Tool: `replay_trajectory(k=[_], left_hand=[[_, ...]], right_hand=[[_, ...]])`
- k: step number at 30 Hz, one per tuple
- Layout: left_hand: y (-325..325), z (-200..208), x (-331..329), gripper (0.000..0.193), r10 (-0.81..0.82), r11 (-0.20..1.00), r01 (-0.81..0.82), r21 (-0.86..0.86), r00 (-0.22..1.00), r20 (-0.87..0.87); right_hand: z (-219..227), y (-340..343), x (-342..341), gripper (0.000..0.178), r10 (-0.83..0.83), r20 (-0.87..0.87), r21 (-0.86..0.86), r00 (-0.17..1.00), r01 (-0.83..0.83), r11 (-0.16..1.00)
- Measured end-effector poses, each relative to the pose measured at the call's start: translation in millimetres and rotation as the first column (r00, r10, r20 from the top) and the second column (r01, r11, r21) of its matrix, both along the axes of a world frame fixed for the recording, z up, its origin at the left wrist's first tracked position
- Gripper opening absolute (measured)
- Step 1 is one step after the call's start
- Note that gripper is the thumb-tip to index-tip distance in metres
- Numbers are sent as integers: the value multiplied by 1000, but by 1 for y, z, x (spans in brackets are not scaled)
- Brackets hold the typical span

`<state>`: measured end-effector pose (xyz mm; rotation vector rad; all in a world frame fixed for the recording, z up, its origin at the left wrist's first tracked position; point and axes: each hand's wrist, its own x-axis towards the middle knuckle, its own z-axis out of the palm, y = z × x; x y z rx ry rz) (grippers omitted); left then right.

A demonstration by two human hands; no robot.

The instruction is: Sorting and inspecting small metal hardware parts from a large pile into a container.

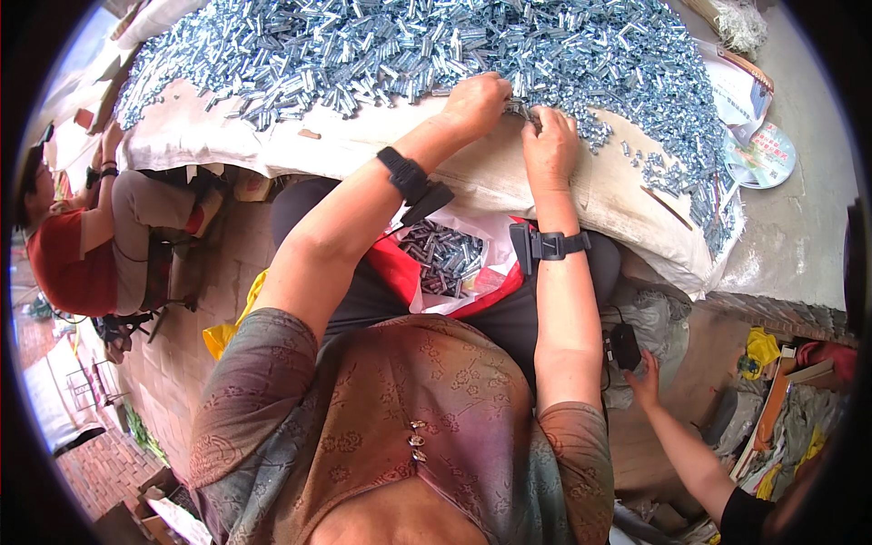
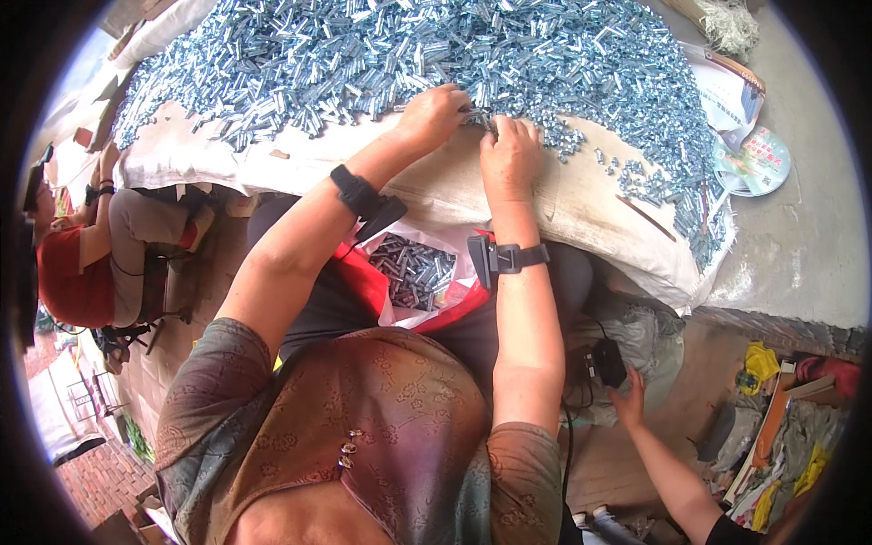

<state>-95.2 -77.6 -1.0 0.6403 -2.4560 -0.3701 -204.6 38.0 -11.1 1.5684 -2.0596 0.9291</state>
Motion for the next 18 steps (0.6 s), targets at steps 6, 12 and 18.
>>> replay_trajectory(k=[6, 12, 18], left_hand=[[28, 23, 54, 15, -20, 825, 135, 549, 977, -211], [46, 21, 94, 16, -8, 660, 204, 723, 964, -265], [36, 8, 123, 13, 82, 538, 183, 823, 960, -267]], right_hand=[[16, 14, 43, 19, 181, 733, -118, 655, -139, 983], [2, 18, 78, 23, 321, 714, -135, 623, -328, 935], [31, 16, 59, 16, 36, 390, 150, 920, -102, 983]])
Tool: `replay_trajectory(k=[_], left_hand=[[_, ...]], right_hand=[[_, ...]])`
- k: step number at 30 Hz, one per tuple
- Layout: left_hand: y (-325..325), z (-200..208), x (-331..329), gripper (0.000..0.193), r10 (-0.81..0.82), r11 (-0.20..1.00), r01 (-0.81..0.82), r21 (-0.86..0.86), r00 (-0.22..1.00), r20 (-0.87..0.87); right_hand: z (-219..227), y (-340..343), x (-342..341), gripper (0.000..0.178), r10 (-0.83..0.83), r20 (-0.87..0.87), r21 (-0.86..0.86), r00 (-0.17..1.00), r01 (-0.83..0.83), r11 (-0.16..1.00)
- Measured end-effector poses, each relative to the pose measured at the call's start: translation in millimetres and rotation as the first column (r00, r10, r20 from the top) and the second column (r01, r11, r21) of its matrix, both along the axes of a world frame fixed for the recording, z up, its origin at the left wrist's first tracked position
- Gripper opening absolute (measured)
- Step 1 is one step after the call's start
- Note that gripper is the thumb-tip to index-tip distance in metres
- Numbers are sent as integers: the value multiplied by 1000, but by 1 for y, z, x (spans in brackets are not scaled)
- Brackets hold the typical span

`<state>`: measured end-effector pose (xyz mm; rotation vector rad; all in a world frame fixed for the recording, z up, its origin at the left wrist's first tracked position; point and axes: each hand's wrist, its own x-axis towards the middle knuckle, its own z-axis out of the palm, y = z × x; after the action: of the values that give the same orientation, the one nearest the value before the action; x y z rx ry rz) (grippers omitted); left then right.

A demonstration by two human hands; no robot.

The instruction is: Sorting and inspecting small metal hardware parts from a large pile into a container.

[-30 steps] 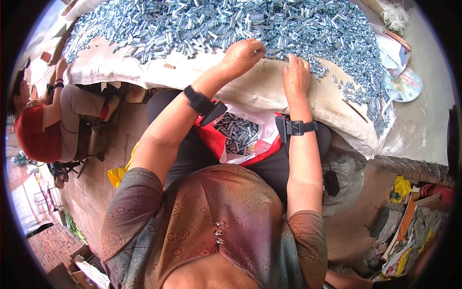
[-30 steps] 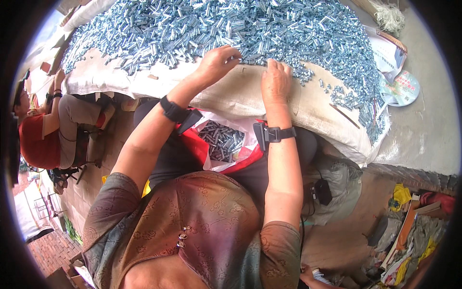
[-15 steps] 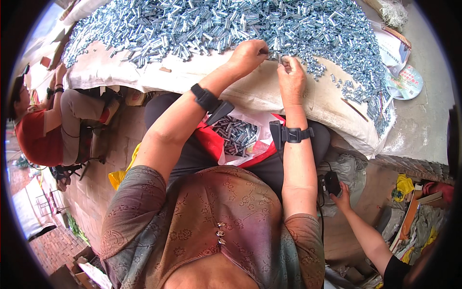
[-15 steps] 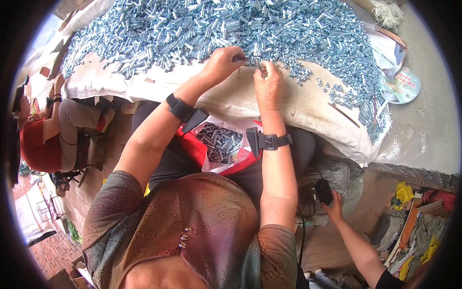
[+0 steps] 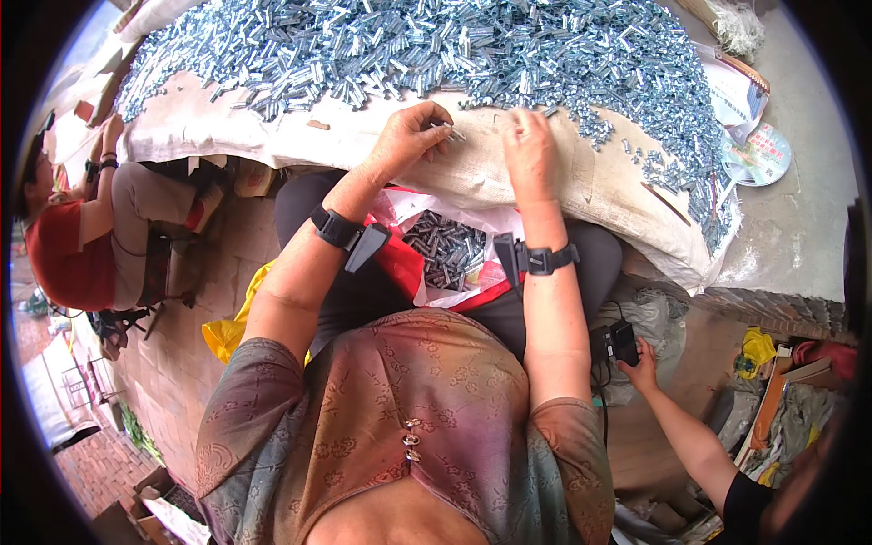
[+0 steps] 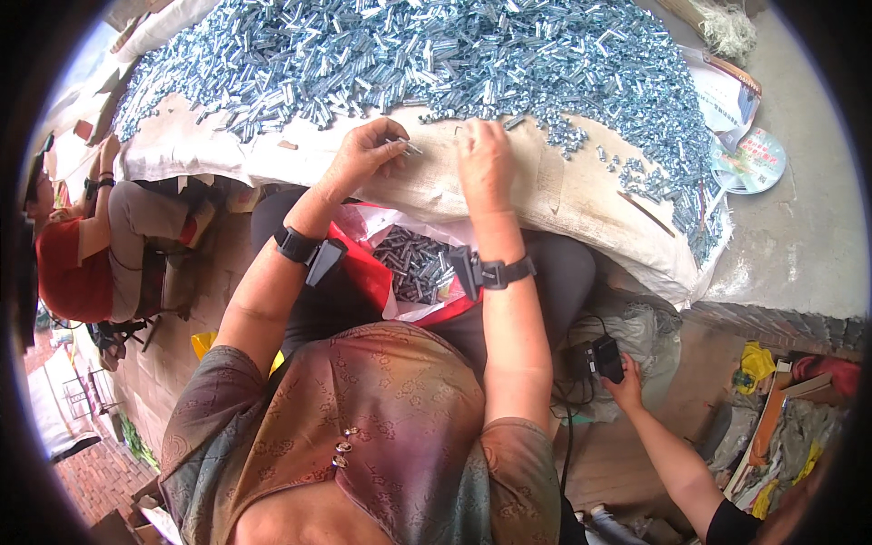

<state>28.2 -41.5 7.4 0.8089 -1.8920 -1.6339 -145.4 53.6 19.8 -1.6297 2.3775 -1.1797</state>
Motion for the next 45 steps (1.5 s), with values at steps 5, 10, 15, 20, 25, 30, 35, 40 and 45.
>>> replay_trajectory(k=[5, 10, 15, 20, 25, 30, 35, 40, 45], left_hand=[[2, -5, -3, 12, 64, 977, -26, 209, 982, -177], [2, -5, -2, 12, 129, 946, -40, 322, 957, -260], [1, -8, -3, 11, 167, 919, -39, 392, 940, -299], [6, -10, 0, 10, 164, 909, 1, 418, 919, -358], [12, -7, 0, 10, 165, 896, 9, 444, 922, -351], [18, -5, 1, 12, 157, 896, 12, 444, 926, -342], [24, -2, 1, 12, 136, 896, 32, 443, 930, -342], [26, -6, 1, 12, 133, 893, 37, 449, 930, -342], [28, -7, 1, 11, 126, 904, 42, 426, 925, -359]], right_hand=[[-16, -17, -35, 11, -128, -355, 45, 926, 154, 987], [-27, -26, -41, 6, -109, -463, 35, 879, 142, 989], [-31, -28, -44, 5, -128, -413, -14, 902, 134, 991], [-19, -12, -23, 11, -38, 37, -22, 999, 39, 999], [-23, 0, 1, 16, 288, 687, -309, 667, -90, 947], [-12, 11, 25, 13, 337, 845, -344, 416, -60, 937], [-17, 14, 31, 13, 396, 857, -407, 329, -40, 913], [-18, 17, 36, 13, 412, 880, -426, 239, 11, 905], [-21, 19, 37, 14, 415, 855, -434, 312, -9, 901]])
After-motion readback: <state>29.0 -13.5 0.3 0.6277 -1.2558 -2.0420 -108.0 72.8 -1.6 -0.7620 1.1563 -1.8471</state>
